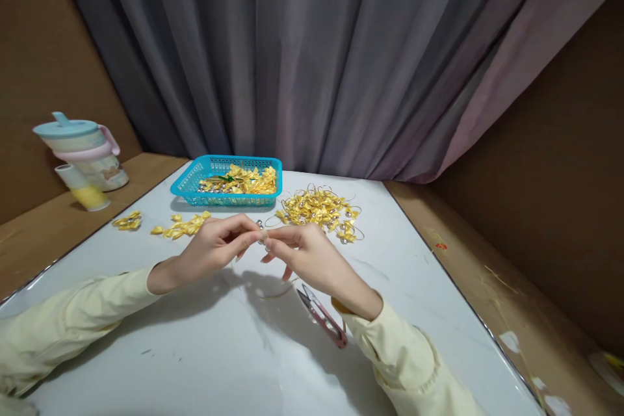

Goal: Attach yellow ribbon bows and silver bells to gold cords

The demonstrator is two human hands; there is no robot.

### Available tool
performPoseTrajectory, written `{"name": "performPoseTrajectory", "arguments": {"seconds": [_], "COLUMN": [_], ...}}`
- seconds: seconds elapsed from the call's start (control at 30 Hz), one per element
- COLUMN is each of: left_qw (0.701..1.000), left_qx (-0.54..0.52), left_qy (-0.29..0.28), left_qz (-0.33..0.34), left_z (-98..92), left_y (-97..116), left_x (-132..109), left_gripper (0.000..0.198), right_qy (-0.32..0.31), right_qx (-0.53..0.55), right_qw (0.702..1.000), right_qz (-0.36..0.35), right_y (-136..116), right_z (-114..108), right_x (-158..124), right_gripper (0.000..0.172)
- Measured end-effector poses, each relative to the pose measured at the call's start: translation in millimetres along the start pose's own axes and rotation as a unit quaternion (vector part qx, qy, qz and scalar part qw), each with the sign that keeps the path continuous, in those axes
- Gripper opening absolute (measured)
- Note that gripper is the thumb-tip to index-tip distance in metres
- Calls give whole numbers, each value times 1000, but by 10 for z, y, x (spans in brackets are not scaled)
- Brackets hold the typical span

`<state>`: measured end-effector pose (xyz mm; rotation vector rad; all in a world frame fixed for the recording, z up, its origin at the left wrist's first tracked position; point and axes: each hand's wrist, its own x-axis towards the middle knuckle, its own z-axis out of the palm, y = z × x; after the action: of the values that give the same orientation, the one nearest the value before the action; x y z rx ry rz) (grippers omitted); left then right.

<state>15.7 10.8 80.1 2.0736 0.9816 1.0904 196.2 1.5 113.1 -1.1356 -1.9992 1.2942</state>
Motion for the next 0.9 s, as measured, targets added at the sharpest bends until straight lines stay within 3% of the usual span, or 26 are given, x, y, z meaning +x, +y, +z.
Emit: {"name": "performPoseTrajectory", "arguments": {"seconds": [0.27, 0.5, 0.63, 0.9], "left_qw": [996, 971, 953, 950], "left_qx": [-54, -173, -227, -231], "left_qy": [-17, -57, -77, -99], "left_qz": [-70, -153, -186, -185], "left_z": [1, -9, -10, -40], "left_y": [28, -22, -71, -52], "left_x": [21, 84, 106, 113], "left_gripper": [25, 26, 26, 27], "right_qy": [109, 236, 220, 178], "right_qx": [-113, -306, -356, -346], "right_qw": [987, 888, 854, 859], "right_qz": [-46, -248, -308, -333], "right_y": [90, 273, 314, 300], "right_z": [157, 205, 171, 93], "right_x": [-7, 27, 48, 10], "right_gripper": [29, 24, 24, 27]}}
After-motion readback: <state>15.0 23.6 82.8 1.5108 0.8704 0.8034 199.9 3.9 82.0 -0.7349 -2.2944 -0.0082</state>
